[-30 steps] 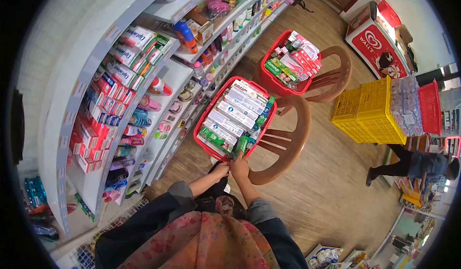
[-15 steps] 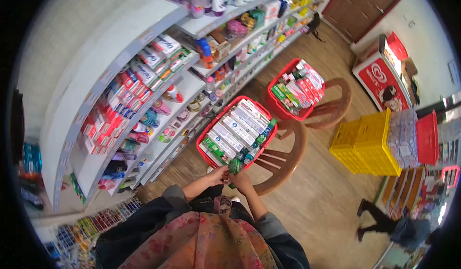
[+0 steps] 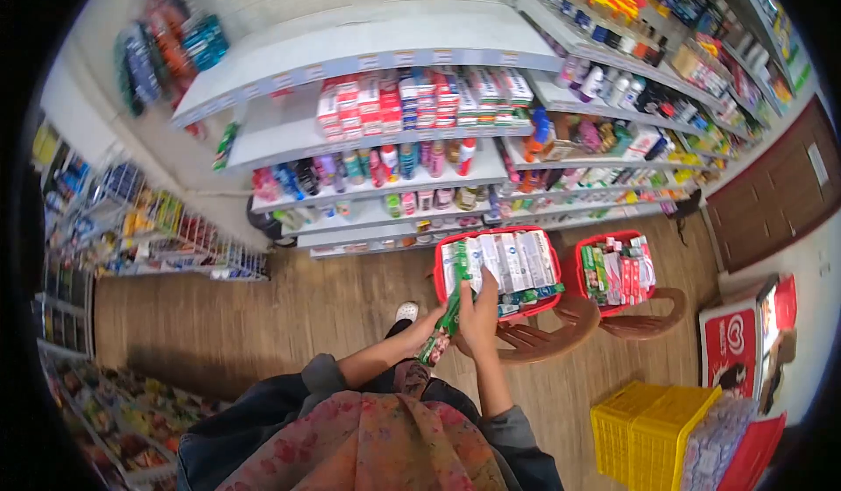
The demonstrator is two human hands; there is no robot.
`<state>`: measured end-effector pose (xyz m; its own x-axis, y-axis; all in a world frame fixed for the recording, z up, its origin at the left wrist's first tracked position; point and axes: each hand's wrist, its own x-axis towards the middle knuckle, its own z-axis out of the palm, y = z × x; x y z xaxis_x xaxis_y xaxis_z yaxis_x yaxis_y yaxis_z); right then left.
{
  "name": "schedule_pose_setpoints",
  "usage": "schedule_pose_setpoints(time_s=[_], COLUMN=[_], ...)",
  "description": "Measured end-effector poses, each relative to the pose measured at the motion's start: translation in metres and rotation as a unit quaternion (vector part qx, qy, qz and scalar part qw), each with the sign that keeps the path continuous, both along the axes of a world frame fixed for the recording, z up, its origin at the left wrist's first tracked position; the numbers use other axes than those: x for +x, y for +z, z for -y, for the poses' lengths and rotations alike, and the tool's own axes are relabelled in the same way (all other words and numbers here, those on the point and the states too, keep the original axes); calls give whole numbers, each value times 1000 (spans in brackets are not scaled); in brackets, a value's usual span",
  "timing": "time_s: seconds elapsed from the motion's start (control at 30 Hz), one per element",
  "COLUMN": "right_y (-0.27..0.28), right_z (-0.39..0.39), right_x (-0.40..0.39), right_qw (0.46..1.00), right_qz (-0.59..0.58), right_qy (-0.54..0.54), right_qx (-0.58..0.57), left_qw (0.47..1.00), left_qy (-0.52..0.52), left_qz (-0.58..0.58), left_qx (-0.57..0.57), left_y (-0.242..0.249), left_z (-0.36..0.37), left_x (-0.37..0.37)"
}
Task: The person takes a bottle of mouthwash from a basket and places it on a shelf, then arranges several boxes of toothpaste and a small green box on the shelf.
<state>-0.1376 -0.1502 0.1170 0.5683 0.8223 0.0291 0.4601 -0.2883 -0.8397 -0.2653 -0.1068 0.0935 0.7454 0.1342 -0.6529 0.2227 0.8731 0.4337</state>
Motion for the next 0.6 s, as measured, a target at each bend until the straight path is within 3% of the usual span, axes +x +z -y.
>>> schedule_pose_setpoints(time_s=[0.03, 0.07, 0.1, 0.27, 0.37, 0.47, 0.5, 0.57, 0.6], right_y=[-1, -1, -1, 18, 30, 44, 52, 57, 63], right_z=[-7, -7, -10, -7, 4, 18, 22, 27, 26], right_x=[-19, -41, -57, -132, -159, -174, -178, -182, -182], right_qw=[996, 997, 995, 955, 928, 905, 892, 874, 874], right_qz=[24, 46, 28, 36, 31, 29, 6, -26, -26], right_qy=[-20, 50, 98, 295, 370, 424, 453, 485, 485], right_qx=[79, 22, 20, -11, -8, 6, -14, -26, -25], left_qw=[991, 966, 963, 904, 831, 849, 850, 838, 826], left_qy=[78, 155, 165, 371, 502, 508, 521, 540, 557], left_qz=[19, 35, 10, 26, 86, 59, 19, 29, 40], left_qx=[103, 205, 213, 209, 226, 134, 73, 75, 77], left_y=[-8, -16, 7, -3, 16, -1, 27, -8, -3], left_z=[19, 30, 33, 39, 37, 15, 15, 0, -5], left_x=[-4, -10, -30, -78, -104, -137, -142, -163, -170])
